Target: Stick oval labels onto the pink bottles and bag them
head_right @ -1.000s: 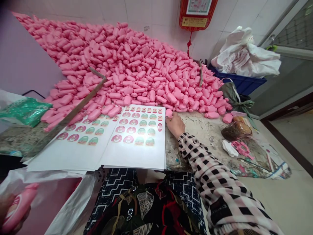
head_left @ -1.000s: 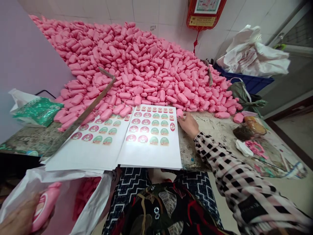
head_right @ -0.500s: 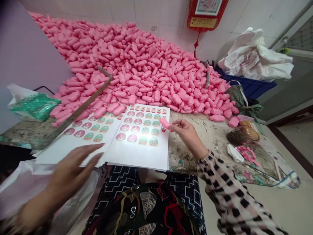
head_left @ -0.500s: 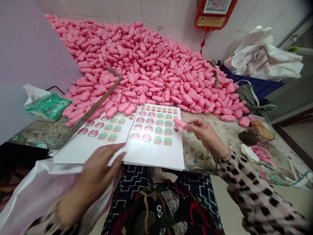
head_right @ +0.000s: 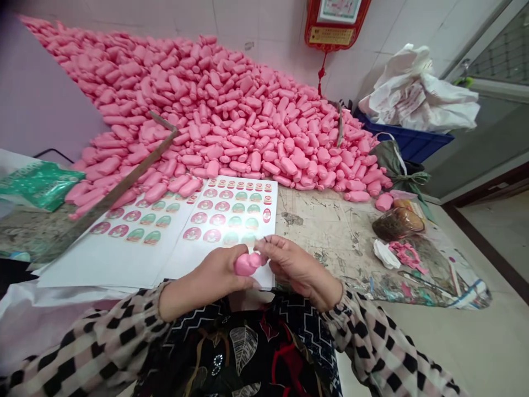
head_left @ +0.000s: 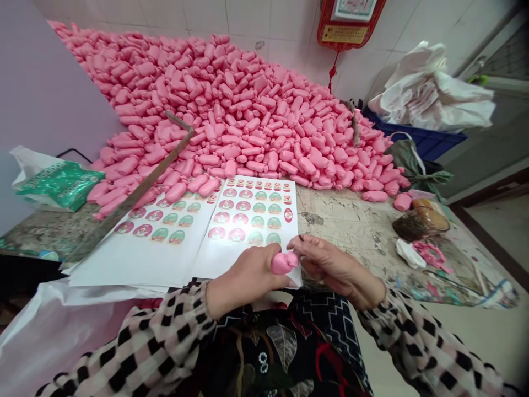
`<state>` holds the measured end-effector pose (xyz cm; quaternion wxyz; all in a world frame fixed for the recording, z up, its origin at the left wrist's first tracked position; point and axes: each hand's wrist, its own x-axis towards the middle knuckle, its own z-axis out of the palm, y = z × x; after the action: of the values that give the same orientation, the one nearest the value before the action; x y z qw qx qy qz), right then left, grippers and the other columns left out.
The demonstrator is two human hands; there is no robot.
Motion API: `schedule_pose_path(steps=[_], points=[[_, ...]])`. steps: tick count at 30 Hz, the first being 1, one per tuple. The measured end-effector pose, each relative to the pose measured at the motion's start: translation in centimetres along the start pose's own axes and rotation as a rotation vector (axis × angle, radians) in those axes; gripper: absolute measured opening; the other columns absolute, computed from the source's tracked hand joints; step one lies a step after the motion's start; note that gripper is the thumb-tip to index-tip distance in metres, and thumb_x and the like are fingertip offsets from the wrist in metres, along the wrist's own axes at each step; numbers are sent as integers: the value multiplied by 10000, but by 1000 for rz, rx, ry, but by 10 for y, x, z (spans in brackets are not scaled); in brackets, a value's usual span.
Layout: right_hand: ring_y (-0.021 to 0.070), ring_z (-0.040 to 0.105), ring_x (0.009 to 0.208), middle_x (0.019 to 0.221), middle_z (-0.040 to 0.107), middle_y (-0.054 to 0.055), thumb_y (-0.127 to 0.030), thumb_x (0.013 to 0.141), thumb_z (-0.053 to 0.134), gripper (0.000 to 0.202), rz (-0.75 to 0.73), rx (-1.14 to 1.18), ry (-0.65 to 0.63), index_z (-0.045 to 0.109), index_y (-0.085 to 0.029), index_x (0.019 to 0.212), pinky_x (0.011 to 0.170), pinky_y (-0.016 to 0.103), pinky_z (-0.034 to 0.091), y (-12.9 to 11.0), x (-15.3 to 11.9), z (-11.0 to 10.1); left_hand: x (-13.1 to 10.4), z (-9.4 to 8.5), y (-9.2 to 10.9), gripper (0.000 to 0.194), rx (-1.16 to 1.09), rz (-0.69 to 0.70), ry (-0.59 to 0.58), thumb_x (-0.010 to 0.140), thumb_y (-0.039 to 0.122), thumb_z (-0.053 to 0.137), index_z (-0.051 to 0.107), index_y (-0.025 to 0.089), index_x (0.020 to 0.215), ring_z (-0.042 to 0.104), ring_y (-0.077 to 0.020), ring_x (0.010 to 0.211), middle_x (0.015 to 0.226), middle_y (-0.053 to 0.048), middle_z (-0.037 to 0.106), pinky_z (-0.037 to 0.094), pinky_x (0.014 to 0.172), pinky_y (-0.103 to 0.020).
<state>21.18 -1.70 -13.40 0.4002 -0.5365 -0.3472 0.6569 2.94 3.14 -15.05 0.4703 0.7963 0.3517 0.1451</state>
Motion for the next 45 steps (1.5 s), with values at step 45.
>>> schedule_pose_path(steps=[45], points=[[152, 534, 691, 816, 638, -4, -477, 795, 538, 254, -296, -1203, 718, 616, -235, 798, 558, 260, 289, 11, 95, -52, 90, -3, 1, 591, 708, -69, -212, 729, 521, 540, 441, 377, 1293, 572, -342, 1032, 1486, -95, 233, 450, 814, -445]])
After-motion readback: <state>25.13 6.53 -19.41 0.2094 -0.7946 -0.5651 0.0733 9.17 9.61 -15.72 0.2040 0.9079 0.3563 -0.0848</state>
